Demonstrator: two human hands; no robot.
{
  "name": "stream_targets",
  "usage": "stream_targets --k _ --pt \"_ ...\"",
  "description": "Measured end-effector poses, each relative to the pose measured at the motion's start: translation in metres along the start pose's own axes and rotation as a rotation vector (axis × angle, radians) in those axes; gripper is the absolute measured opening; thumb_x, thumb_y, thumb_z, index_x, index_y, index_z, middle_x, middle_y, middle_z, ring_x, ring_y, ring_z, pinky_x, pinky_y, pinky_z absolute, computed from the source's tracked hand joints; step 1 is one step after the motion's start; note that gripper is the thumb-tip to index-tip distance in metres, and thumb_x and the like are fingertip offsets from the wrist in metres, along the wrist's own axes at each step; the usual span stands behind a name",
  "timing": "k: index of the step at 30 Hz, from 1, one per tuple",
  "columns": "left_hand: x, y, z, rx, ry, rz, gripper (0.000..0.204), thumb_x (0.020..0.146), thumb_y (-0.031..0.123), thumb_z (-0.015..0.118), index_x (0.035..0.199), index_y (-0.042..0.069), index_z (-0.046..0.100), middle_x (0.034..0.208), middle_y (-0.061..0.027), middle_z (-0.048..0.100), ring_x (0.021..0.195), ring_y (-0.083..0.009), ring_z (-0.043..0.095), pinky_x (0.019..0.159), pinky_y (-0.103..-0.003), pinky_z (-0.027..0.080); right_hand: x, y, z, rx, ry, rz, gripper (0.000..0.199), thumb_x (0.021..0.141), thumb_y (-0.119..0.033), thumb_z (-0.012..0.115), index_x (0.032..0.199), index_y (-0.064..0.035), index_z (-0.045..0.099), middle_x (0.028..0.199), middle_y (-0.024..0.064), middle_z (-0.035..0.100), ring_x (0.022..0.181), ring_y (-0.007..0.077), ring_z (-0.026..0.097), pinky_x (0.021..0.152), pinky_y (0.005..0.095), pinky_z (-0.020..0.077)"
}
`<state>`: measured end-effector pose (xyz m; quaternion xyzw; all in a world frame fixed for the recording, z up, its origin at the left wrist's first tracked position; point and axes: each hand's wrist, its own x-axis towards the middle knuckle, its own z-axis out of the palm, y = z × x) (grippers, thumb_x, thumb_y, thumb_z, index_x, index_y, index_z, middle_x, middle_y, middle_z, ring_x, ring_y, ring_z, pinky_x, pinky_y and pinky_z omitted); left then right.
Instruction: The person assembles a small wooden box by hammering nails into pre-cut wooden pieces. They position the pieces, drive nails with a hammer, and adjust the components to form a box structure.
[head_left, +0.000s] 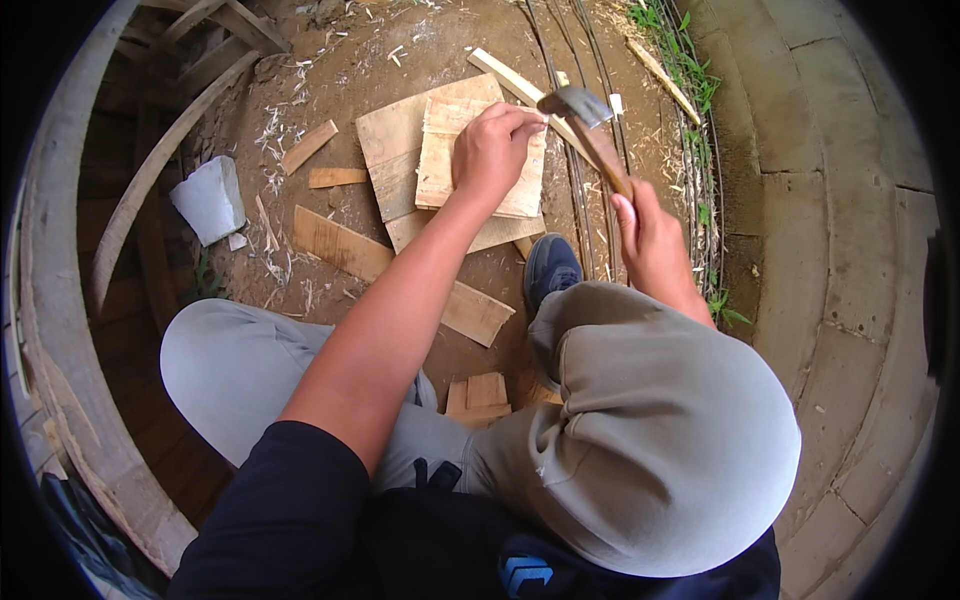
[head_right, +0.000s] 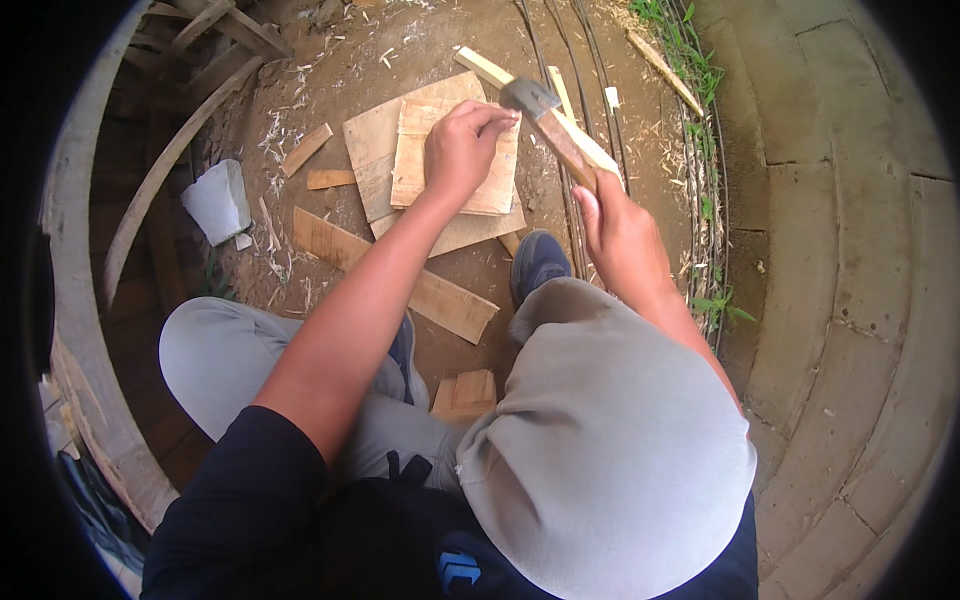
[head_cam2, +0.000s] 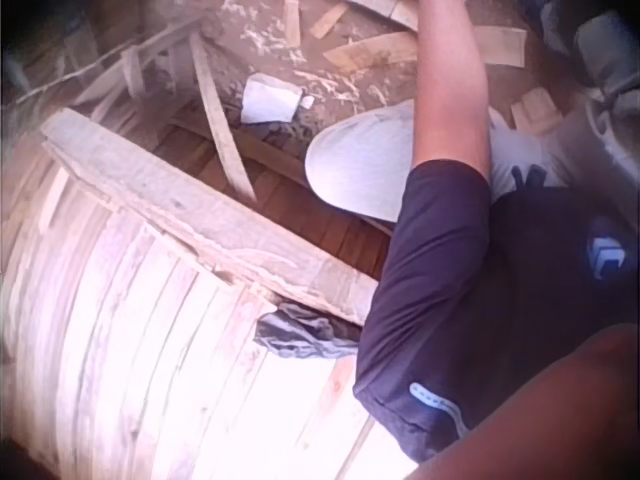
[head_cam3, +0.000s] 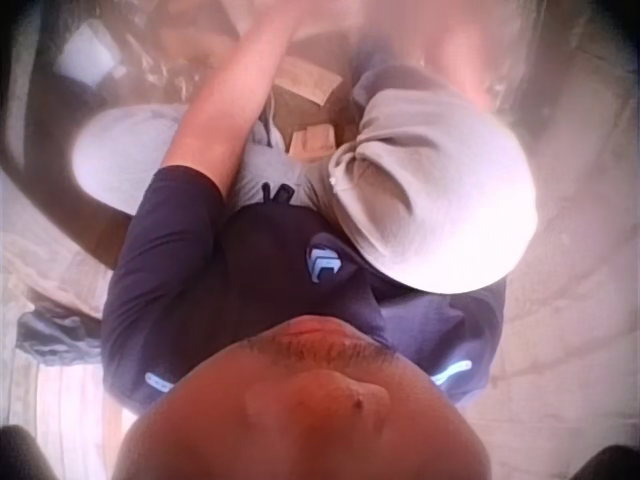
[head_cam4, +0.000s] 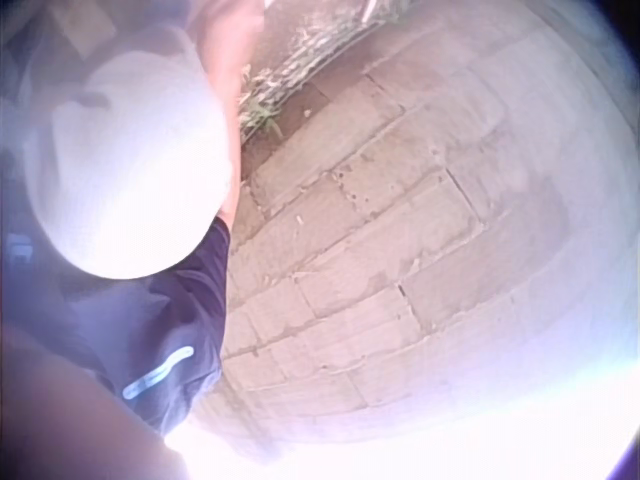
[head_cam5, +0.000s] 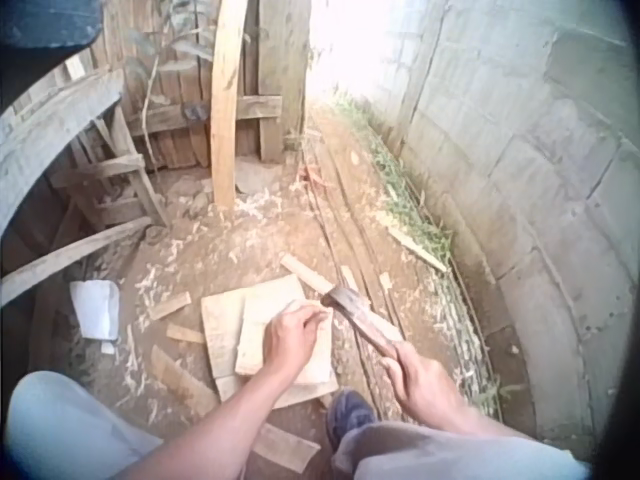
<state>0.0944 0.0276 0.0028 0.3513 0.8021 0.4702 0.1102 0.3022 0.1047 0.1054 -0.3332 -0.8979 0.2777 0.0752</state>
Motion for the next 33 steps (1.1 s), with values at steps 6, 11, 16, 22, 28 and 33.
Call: stream_targets --k 6,11,16,22,28,33 --pt "-0.002 -0.002 0.001 0.007 0.010 0.010 0.013 0.093 0.021 0.072 0.097 0.013 0.081 0.101 -0.0017 0.075 0.083 -0.0235 0.071 0.074 -0.035 0.054 -0.002 -0.002 0.002 0.101 0.084 -0.036 0.026 0.106 -0.023 0.058 0.125 -0.0056 0.054 0.079 0.0275 0.066 0.074 0.0499 0.067 0.063 0.0514 0.0503" --pt "-0.002 0.002 0.001 -0.009 0.018 0.028 0.014 0.094 0.022 0.071 0.097 0.013 0.081 0.100 -0.0023 0.076 0.083 -0.0241 0.071 0.074 -0.035 0.054 -0.001 0.002 0.008 0.125 0.070 0.035 0.027 0.106 -0.022 0.057 0.128 -0.0061 0.055 0.081 0.0278 0.067 0.076 0.0480 0.068 0.064 0.0489 0.0516" --pt "-0.002 -0.001 0.000 -0.006 0.019 0.029 0.013 0.093 0.021 0.072 0.098 0.013 0.081 0.100 -0.0023 0.076 0.082 -0.0242 0.071 0.073 -0.035 0.054 -0.009 0.006 0.006 0.083 0.145 -0.033 0.027 0.107 -0.022 0.056 0.128 -0.0062 0.054 0.084 0.0282 0.067 0.077 0.0475 0.070 0.064 0.0504 0.0518" --pt "0.000 0.000 0.005 0.042 0.009 -0.009 0.011 0.093 0.018 0.072 0.097 0.015 0.082 0.099 -0.0011 0.075 0.082 -0.0230 0.071 0.073 -0.035 0.054 -0.002 0.017 0.014 -0.092 -0.036 0.004 0.024 0.106 -0.023 0.056 0.123 -0.0064 0.053 0.080 0.0288 0.067 0.077 0.0517 0.065 0.062 0.0561 0.0488" --pt "-0.002 -0.004 0.000 -0.009 0.037 0.028 0.008 0.090 0.019 0.074 0.093 0.015 0.081 0.097 -0.0011 0.074 0.085 -0.0257 0.071 0.073 -0.038 0.055 -0.001 -0.009 0.004 0.061 0.069 -0.007 0.021 0.106 -0.023 0.056 0.116 -0.0059 0.053 0.080 0.0290 0.066 0.075 0.0518 0.065 0.061 0.0581 0.0473" --pt "-0.002 0.004 0.003 0.012 0.008 -0.009 0.008 0.090 0.018 0.074 0.092 0.015 0.082 0.095 -0.0016 0.073 0.085 -0.0250 0.071 0.072 -0.038 0.055 -0.002 0.016 0.019 0.005 -0.005 0.040 0.023 0.106 -0.026 0.057 0.115 -0.0054 0.053 0.078 0.0293 0.065 0.073 0.0527 0.064 0.060 0.0587 0.0465"
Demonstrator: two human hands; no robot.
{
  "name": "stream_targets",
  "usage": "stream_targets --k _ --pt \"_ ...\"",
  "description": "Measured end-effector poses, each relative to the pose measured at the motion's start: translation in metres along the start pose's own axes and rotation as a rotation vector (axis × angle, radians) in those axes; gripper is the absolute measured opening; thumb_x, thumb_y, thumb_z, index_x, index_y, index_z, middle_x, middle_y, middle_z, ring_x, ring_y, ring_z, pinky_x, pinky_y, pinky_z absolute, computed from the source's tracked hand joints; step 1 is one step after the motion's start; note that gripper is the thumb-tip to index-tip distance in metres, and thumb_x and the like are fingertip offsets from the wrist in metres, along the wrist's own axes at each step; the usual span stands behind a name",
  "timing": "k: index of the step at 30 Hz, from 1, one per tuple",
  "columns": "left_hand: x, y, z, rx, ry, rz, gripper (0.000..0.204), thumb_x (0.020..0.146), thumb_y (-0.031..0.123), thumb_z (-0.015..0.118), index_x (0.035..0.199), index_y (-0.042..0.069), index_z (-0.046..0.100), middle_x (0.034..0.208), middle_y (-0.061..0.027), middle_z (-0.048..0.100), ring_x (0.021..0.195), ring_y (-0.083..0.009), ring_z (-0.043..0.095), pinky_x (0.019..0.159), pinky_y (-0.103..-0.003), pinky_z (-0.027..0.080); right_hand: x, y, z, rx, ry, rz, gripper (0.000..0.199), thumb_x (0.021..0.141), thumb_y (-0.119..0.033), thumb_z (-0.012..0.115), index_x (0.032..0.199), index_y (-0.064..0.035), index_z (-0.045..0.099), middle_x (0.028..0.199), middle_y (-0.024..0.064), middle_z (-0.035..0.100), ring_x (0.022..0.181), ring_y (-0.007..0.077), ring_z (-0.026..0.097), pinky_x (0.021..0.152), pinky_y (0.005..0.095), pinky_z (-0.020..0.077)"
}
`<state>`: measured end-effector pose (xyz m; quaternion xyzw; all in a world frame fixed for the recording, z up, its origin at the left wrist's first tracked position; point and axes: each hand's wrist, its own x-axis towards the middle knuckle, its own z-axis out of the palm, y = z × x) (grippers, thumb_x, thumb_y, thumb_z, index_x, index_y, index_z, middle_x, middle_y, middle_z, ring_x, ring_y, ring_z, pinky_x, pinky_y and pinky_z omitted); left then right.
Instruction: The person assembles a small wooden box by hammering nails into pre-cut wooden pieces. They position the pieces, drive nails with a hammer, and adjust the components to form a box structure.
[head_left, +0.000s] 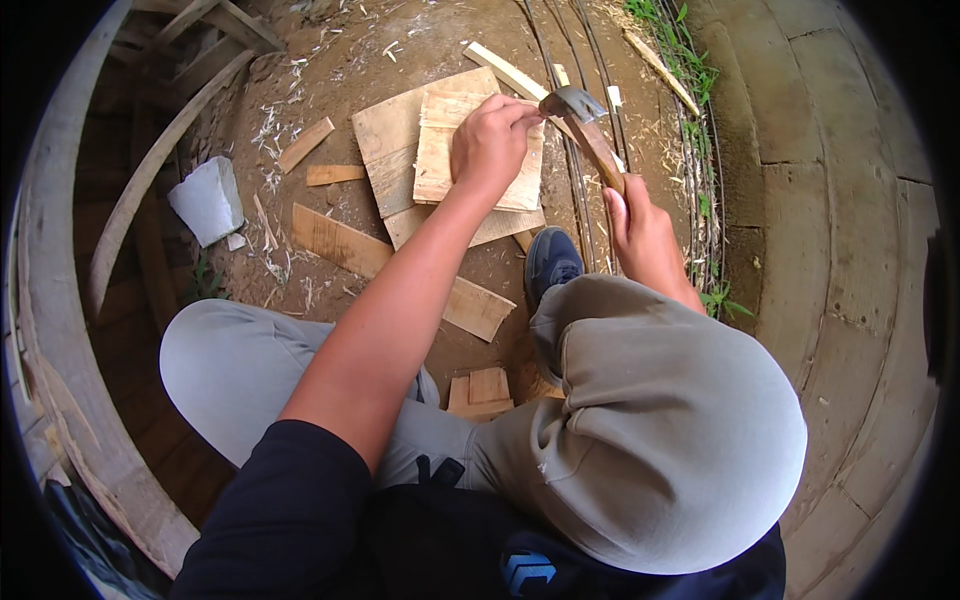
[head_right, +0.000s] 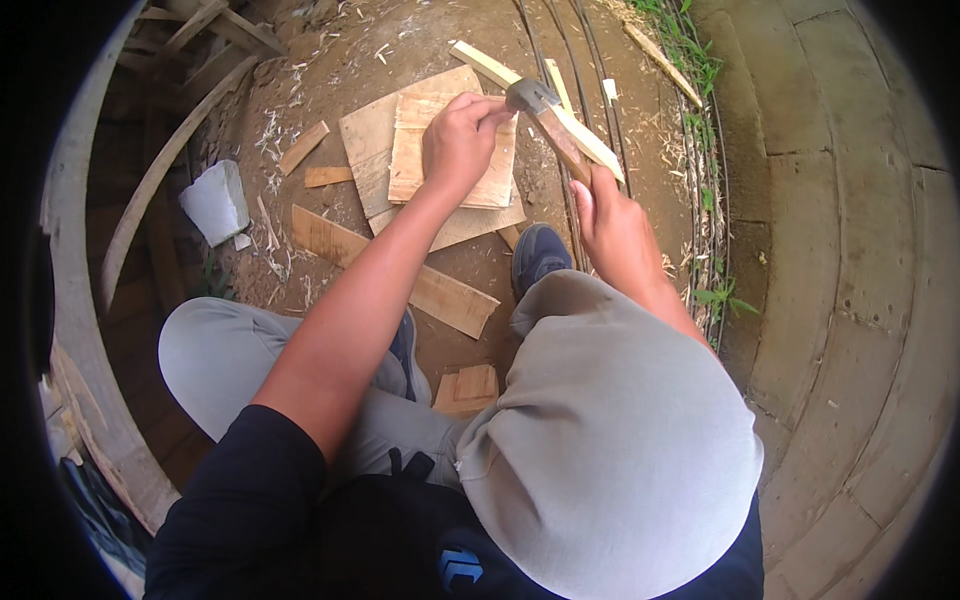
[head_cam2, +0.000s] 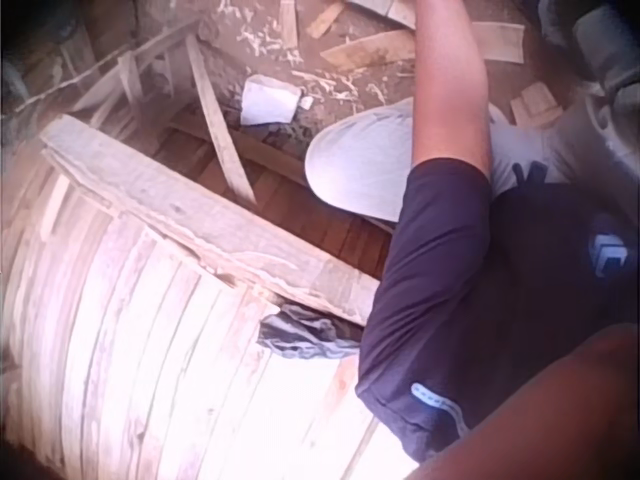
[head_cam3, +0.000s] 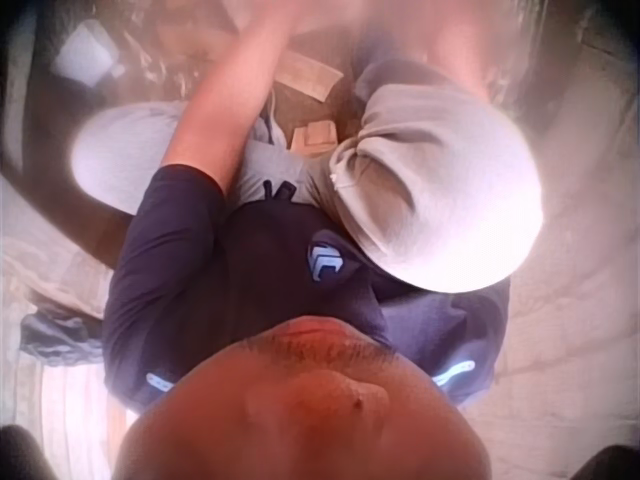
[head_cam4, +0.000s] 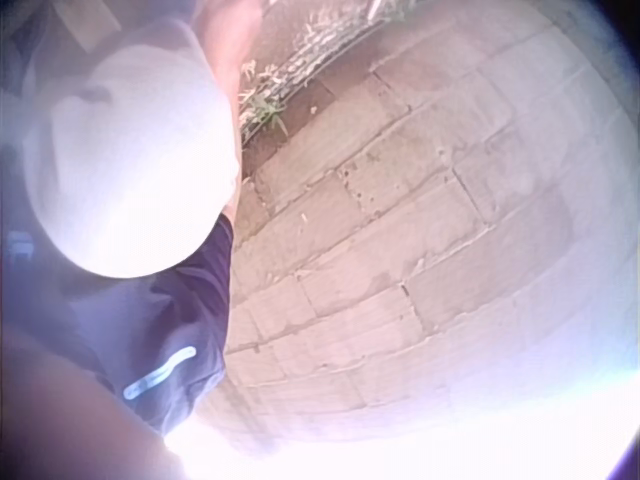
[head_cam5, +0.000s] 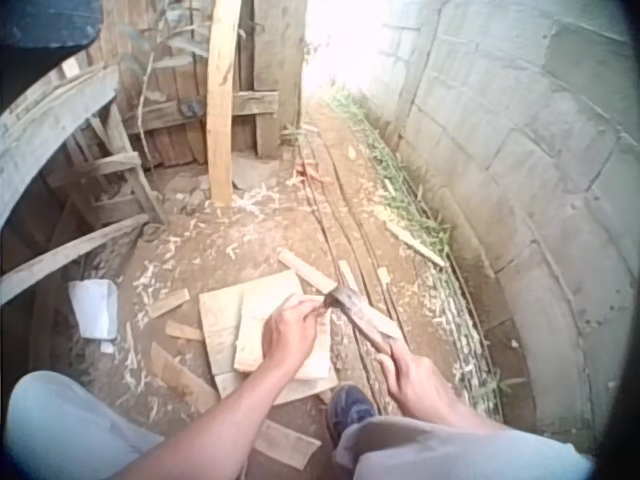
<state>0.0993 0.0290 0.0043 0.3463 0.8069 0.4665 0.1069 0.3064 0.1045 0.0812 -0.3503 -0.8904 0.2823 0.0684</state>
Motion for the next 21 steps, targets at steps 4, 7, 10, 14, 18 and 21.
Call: stream_targets --k 4,7,10,14,18,21 --pt "-0.001 -0.005 -0.001 -0.007 -0.035 0.036 0.012 0.091 0.016 0.072 0.099 0.015 0.081 0.100 -0.0020 0.073 0.080 -0.0222 0.068 0.074 -0.034 0.053 0.002 -0.009 -0.003 0.204 0.066 0.097 0.024 0.107 -0.028 0.056 0.112 -0.0045 0.056 0.073 0.0233 0.063 0.065 0.0421 0.065 0.058 0.0463 0.0468" --pt "0.001 -0.013 -0.008 -0.057 -0.052 0.096 0.023 0.090 0.007 0.072 0.111 0.013 0.078 0.106 -0.0058 0.071 0.078 -0.0187 0.066 0.075 -0.032 0.054 0.018 -0.009 0.002 0.446 0.072 0.176 0.026 0.106 -0.028 0.059 0.111 -0.0032 0.061 0.067 0.0091 0.057 0.058 0.0181 0.054 0.055 0.0351 0.0411" --pt "0.008 -0.007 -0.013 -0.332 -0.039 -0.102 0.036 0.088 0.000 0.068 0.123 0.009 0.071 0.112 -0.0097 0.068 0.078 -0.0142 0.064 0.076 -0.029 0.054 0.038 0.002 0.017 0.629 0.112 0.165 0.027 0.104 -0.028 0.064 0.109 -0.0015 0.063 0.066 -0.0005 0.050 0.060 0.0075 0.041 0.053 0.0310 0.0364" --pt "0.028 -0.014 -0.034 -0.273 -0.039 -0.074 0.037 0.087 -0.002 0.062 0.121 0.007 0.070 0.114 -0.0095 0.065 0.082 -0.0131 0.063 0.077 -0.029 0.054 0.054 0.004 0.034 0.701 0.145 0.238 0.026 0.099 -0.023 0.066 0.114 -0.0013 0.062 0.076 0.0051 0.058 0.068 0.0125 0.051 0.063 0.0331 0.0439" --pt "0.031 -0.014 -0.064 0.149 0.202 -0.072 0.030 0.086 0.010 0.070 0.117 0.010 0.069 0.115 -0.0110 0.063 0.109 -0.0229 0.061 0.095 -0.039 0.051 0.054 0.008 0.050 0.720 0.171 0.263 0.028 0.095 -0.016 0.065 0.117 0.0000 0.061 0.086 0.0105 0.065 0.078 0.0184 0.061 0.074 0.0357 0.0506" --pt "0.024 -0.010 -0.068 0.344 0.203 -0.327 0.049 0.091 0.025 0.074 0.133 0.006 0.058 0.126 -0.0176 0.059 0.119 -0.0277 0.058 0.107 -0.041 0.046 0.044 0.036 0.055 0.709 0.187 0.276 0.037 0.096 -0.014 0.064 0.128 0.0035 0.057 0.110 0.0150 0.064 0.101 0.0216 0.060 0.090 0.0372 0.0473"
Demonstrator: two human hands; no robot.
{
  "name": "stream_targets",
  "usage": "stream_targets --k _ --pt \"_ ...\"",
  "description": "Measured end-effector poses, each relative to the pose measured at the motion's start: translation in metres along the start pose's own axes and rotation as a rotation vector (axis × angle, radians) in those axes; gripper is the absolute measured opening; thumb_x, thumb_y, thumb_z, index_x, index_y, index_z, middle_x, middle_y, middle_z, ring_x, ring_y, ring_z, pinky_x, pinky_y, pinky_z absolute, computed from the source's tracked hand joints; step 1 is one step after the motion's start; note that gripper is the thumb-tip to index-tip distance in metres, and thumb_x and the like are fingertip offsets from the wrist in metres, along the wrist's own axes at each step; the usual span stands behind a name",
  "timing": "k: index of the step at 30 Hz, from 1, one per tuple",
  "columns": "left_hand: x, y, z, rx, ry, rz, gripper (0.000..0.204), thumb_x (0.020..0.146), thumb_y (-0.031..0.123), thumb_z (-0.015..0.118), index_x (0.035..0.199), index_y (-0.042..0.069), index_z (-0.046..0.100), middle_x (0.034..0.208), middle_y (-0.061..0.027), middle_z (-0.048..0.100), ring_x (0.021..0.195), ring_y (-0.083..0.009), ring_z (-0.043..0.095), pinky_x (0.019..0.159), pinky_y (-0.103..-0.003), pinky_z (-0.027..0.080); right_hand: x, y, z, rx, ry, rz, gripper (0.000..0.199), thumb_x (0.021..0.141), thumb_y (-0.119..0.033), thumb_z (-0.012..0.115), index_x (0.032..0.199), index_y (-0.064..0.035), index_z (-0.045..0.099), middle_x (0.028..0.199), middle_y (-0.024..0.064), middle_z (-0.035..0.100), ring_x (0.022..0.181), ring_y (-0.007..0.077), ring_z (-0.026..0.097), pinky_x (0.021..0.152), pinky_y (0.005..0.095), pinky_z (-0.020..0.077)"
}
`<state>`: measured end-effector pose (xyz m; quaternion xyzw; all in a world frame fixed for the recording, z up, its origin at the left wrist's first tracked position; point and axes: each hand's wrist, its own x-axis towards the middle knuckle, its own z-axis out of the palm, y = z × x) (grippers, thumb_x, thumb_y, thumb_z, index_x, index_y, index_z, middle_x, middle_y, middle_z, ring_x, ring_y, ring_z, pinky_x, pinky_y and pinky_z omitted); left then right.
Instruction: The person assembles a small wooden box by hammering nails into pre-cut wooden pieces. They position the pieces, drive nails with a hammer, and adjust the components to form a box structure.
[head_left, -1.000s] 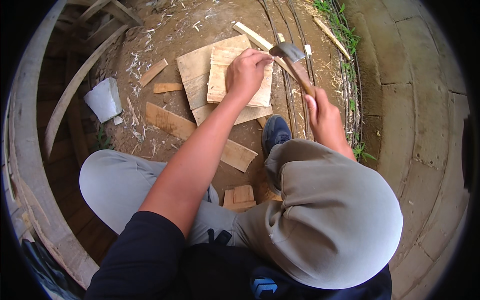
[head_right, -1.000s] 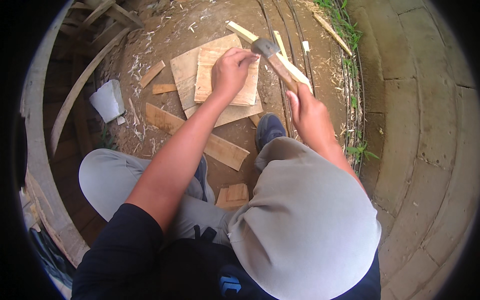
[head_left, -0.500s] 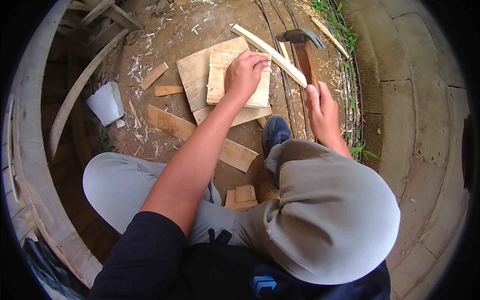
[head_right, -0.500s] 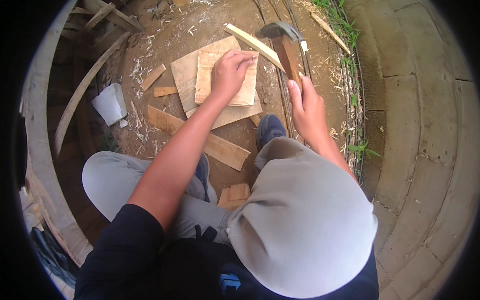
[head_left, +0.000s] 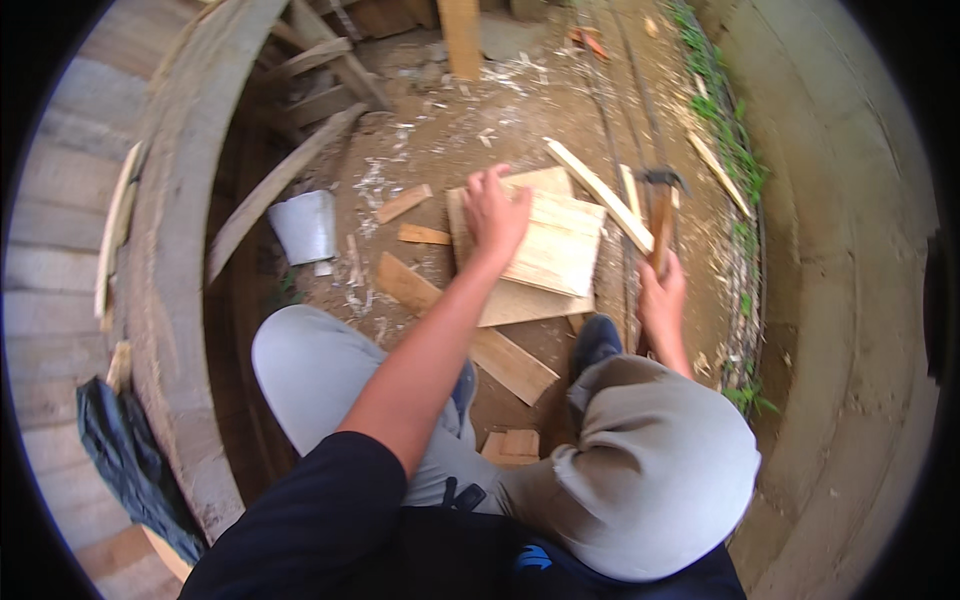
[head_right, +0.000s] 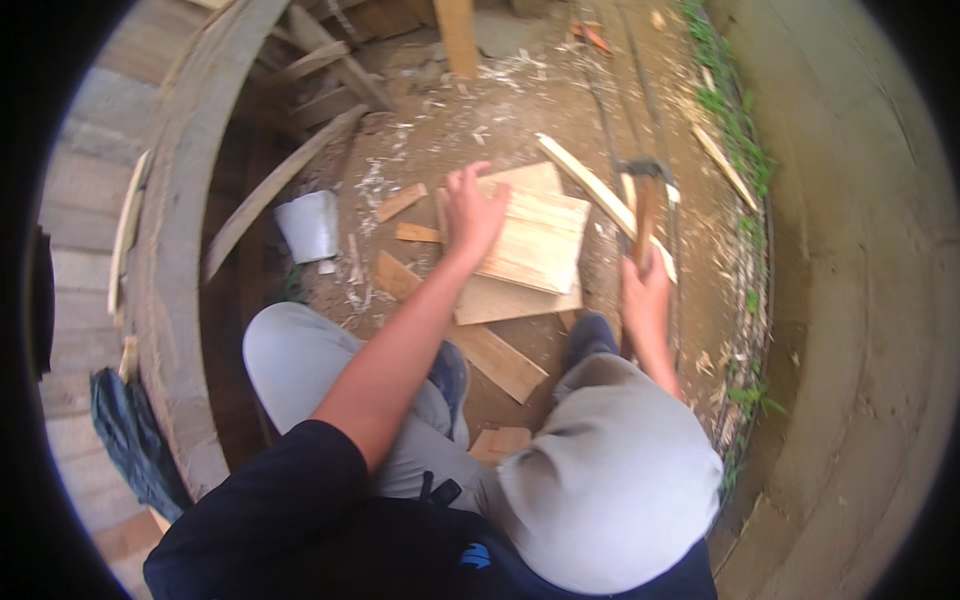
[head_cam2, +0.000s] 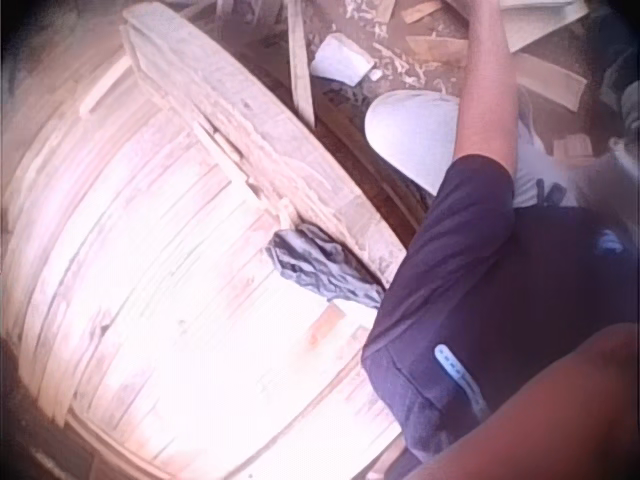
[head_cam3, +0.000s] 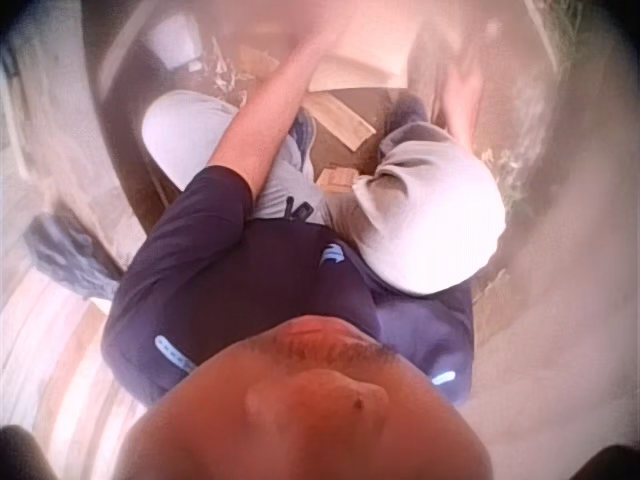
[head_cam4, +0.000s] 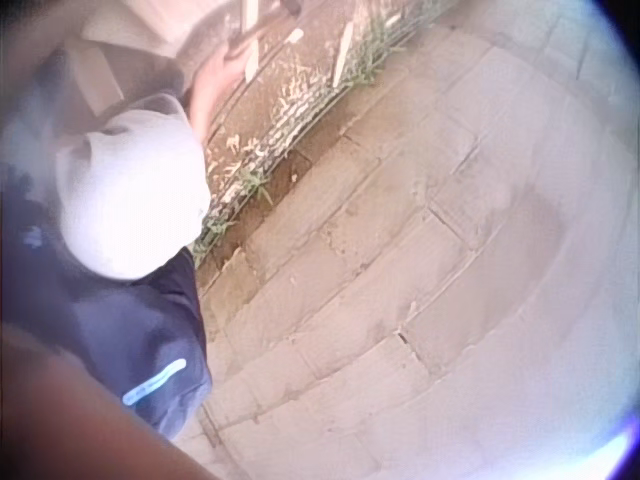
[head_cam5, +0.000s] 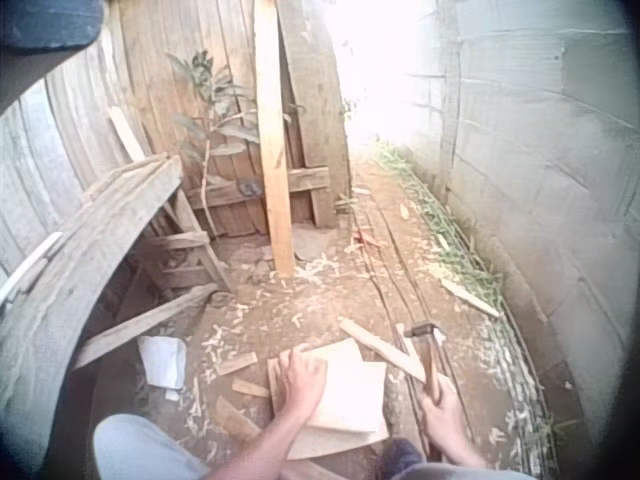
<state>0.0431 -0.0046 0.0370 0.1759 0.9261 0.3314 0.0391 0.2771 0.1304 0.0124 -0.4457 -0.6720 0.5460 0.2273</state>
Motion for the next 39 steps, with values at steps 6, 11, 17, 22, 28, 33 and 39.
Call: stream_targets --k 6,11,17,22,28,33,39 --pt "-0.007 -0.032 0.018 -0.375 -0.352 -0.344 0.070 0.096 0.047 0.070 0.144 0.000 0.050 0.142 -0.0245 0.057 0.132 -0.0354 0.055 0.111 -0.045 0.043 -0.001 0.089 -0.038 -0.239 -0.004 0.053 0.044 0.097 -0.007 0.062 0.138 0.0038 0.054 0.126 0.0200 0.067 0.114 0.0268 0.064 0.101 0.0388 0.0476" --pt "-0.004 -0.054 0.036 -0.350 -0.202 -0.255 0.064 0.093 0.042 0.073 0.139 0.001 0.053 0.137 -0.0229 0.060 0.129 -0.0375 0.057 0.109 -0.044 0.045 -0.041 0.104 -0.035 -0.724 -0.008 0.064 0.038 0.095 -0.011 0.061 0.130 0.0034 0.057 0.118 0.0269 0.067 0.110 0.0410 0.066 0.091 0.0446 0.0504" --pt "-0.007 -0.038 0.044 -0.367 -0.200 -0.257 0.061 0.091 0.041 0.075 0.135 0.003 0.055 0.133 -0.0227 0.061 0.125 -0.0382 0.058 0.107 -0.046 0.046 -0.045 0.115 -0.041 -0.794 -0.019 0.086 0.036 0.096 -0.010 0.062 0.129 0.0023 0.058 0.115 0.0238 0.067 0.106 0.0376 0.066 0.089 0.0427 0.0514" --pt "-0.007 -0.046 0.054 -0.332 -0.148 -0.232 0.060 0.091 0.041 0.075 0.134 0.003 0.056 0.129 -0.0228 0.061 0.123 -0.0392 0.057 0.105 -0.047 0.046 -0.046 0.112 -0.038 -0.787 -0.038 0.075 0.034 0.096 -0.010 0.062 0.128 0.0013 0.059 0.113 0.0211 0.068 0.104 0.0349 0.066 0.088 0.0411 0.0522" --pt "-0.008 -0.035 0.051 -0.303 -0.148 -0.228 0.059 0.093 0.041 0.073 0.135 0.004 0.054 0.128 -0.0219 0.061 0.123 -0.0406 0.056 0.107 -0.049 0.044 -0.047 0.106 -0.040 -0.774 -0.031 0.057 0.033 0.096 -0.009 0.062 0.127 0.0002 0.060 0.110 0.0179 0.068 0.101 0.0315 0.066 0.086 0.0393 0.0532" --pt "-0.009 -0.037 0.042 -0.251 -0.170 -0.263 0.057 0.093 0.043 0.072 0.134 0.007 0.055 0.131 -0.0198 0.059 0.124 -0.0395 0.056 0.105 -0.050 0.045 -0.052 0.104 -0.028 -0.744 -0.052 0.036 0.031 0.096 -0.009 0.062 0.126 -0.0008 0.060 0.108 0.0153 0.068 0.098 0.0287 0.066 0.084 0.0377 0.0540" --pt "-0.006 -0.041 0.042 -0.314 -0.177 -0.252 0.060 0.090 0.045 0.075 0.134 0.007 0.057 0.133 -0.0197 0.060 0.124 -0.0390 0.057 0.104 -0.049 0.048 -0.044 0.087 -0.012 -0.644 -0.063 -0.027 0.029 0.097 -0.008 0.063 0.125 -0.0019 0.062 0.106 0.0121 0.069 0.095 0.0254 0.067 0.082 0.0358 0.0550"
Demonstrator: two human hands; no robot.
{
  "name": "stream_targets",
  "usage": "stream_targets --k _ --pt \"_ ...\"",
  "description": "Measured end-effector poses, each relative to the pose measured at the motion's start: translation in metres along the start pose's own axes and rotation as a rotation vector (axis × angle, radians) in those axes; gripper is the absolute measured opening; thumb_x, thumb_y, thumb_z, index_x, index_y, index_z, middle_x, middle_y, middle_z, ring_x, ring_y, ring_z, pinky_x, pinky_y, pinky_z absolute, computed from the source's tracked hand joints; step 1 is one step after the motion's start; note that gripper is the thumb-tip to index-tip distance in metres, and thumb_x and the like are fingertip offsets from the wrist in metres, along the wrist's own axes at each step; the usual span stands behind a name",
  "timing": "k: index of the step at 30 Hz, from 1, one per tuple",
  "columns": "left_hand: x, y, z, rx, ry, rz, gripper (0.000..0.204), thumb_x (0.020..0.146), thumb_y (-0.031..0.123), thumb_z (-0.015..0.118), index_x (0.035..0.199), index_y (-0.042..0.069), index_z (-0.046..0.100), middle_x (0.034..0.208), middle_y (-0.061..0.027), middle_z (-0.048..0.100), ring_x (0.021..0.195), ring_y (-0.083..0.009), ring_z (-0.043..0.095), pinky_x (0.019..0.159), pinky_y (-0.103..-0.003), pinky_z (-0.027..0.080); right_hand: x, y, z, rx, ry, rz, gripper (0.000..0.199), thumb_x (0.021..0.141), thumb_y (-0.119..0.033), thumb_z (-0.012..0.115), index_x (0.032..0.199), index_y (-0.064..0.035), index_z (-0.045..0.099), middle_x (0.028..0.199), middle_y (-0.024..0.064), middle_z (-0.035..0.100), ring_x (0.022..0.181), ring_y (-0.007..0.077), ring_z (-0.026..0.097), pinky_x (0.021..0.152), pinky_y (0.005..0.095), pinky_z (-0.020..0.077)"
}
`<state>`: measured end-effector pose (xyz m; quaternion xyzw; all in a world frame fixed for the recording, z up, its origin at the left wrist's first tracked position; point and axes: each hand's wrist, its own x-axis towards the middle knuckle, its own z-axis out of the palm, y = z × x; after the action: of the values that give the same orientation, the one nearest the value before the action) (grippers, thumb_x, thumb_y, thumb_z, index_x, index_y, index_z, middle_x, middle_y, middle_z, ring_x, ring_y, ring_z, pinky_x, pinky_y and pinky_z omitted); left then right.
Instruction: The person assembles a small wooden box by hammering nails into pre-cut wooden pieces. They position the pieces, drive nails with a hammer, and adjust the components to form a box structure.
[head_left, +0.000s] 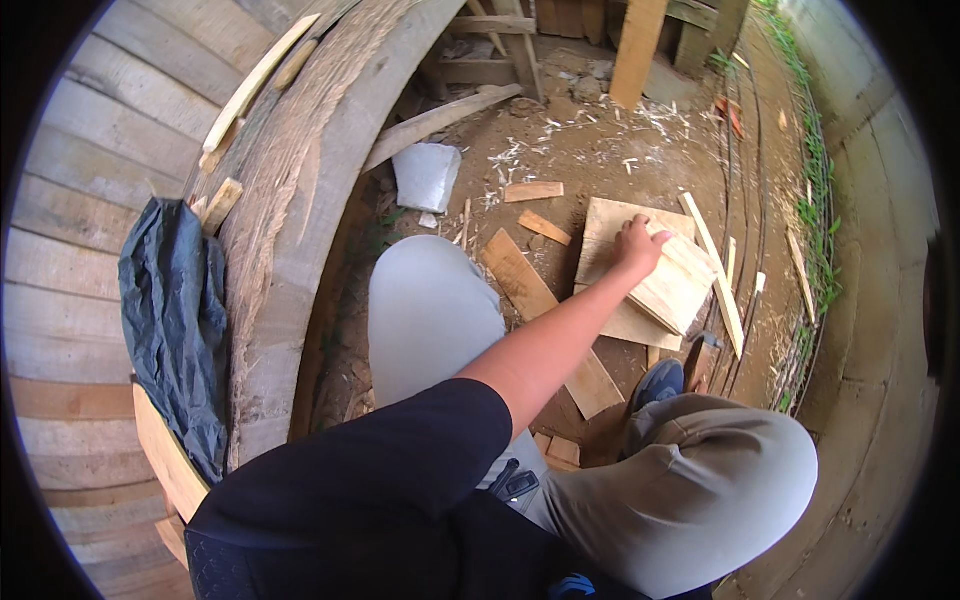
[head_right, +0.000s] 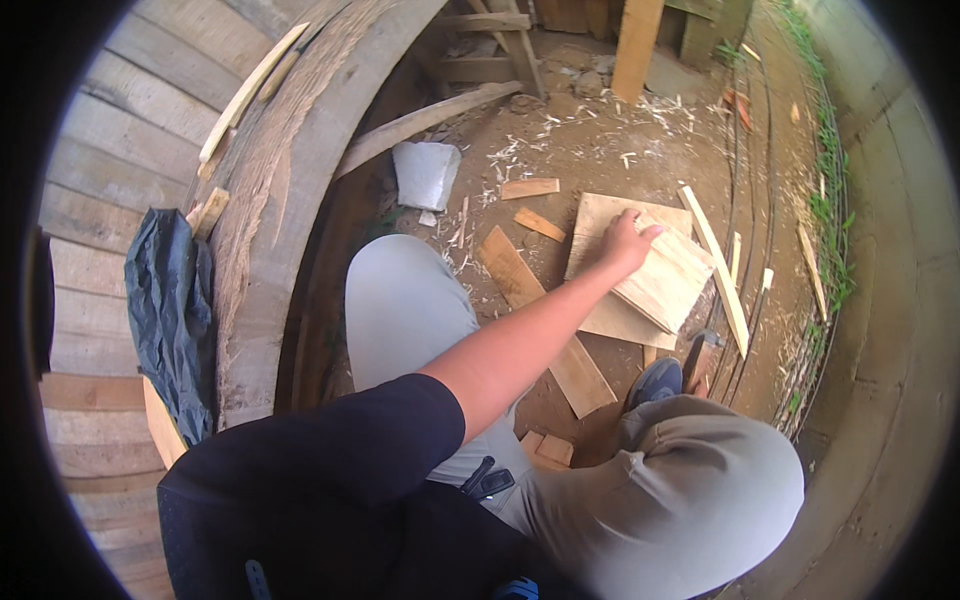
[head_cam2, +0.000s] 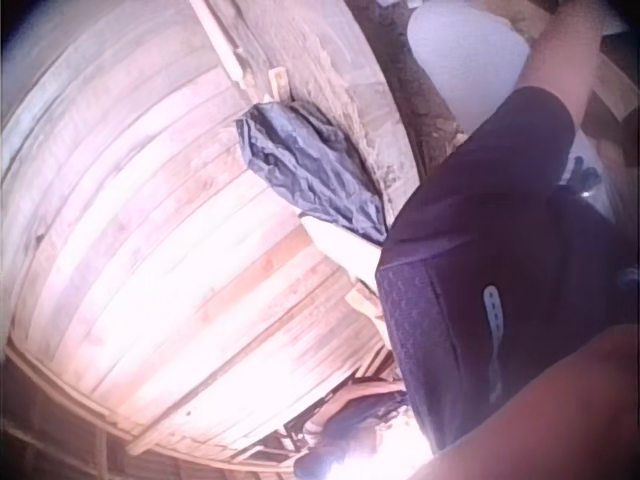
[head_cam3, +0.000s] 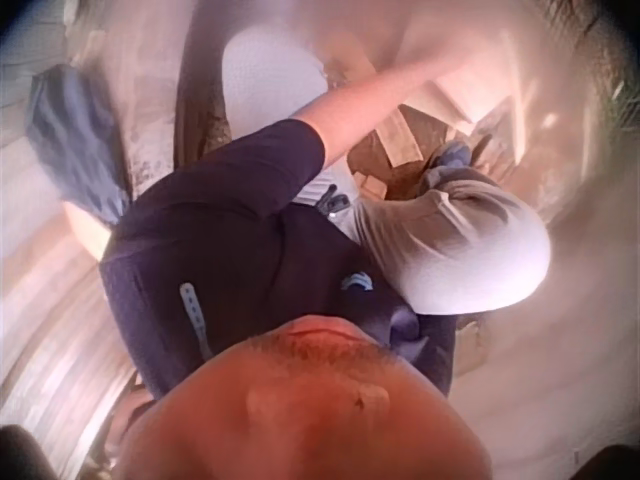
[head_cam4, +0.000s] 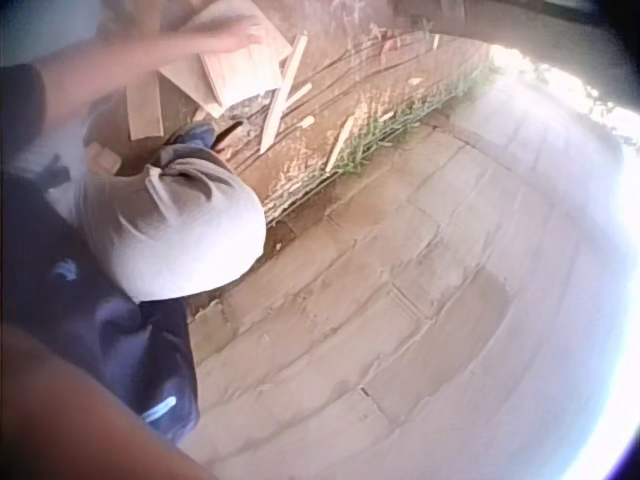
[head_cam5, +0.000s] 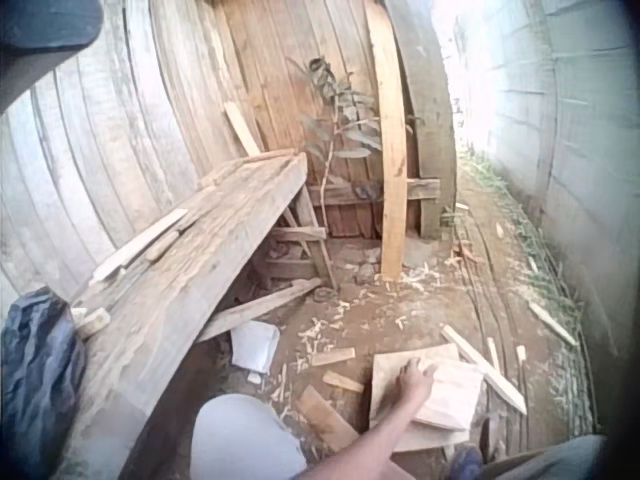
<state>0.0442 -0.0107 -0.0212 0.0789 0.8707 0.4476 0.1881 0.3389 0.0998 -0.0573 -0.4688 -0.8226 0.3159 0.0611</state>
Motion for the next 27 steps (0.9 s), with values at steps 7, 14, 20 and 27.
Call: stream_targets --k 7,14,20,27 --pt "0.005 0.002 -0.001 0.080 -0.006 0.037 0.062 0.092 0.048 0.073 0.136 0.007 0.057 0.135 -0.0193 0.061 0.125 -0.0393 0.058 0.104 -0.048 0.048 0.024 -0.052 -0.025 0.306 0.009 -0.073 0.028 0.097 -0.008 0.063 0.124 -0.0032 0.063 0.102 0.0084 0.069 0.091 0.0215 0.067 0.080 0.0336 0.0561" --pt "0.007 -0.012 -0.007 0.083 -0.016 0.013 0.063 0.093 0.048 0.071 0.139 0.008 0.055 0.139 -0.0202 0.058 0.127 -0.0394 0.057 0.105 -0.049 0.047 -0.014 -0.117 -0.207 0.656 0.514 -0.109 0.026 0.097 -0.007 0.064 0.123 -0.0046 0.064 0.099 0.0047 0.069 0.087 0.0176 0.067 0.078 0.0314 0.0572" --pt "0.000 -0.006 -0.004 0.077 -0.026 0.048 0.064 0.092 0.048 0.070 0.138 0.007 0.054 0.135 -0.0229 0.060 0.127 -0.0414 0.057 0.105 -0.053 0.047 -0.118 -0.209 -0.328 0.569 0.814 -0.804 0.030 0.094 -0.008 0.070 0.123 -0.0036 0.064 0.106 0.0081 0.068 0.090 0.0177 0.067 0.080 0.0320 0.0579" --pt "-0.003 0.006 -0.003 0.154 -0.003 0.069 0.070 0.095 0.047 0.068 0.140 -0.003 0.052 0.137 -0.0271 0.061 0.129 -0.0406 0.058 0.108 -0.047 0.047 -0.126 -0.268 -0.190 0.372 -0.286 -0.986 0.031 0.094 -0.009 0.069 0.124 -0.0035 0.063 0.106 0.0081 0.068 0.089 0.0176 0.066 0.080 0.0320 0.0578"
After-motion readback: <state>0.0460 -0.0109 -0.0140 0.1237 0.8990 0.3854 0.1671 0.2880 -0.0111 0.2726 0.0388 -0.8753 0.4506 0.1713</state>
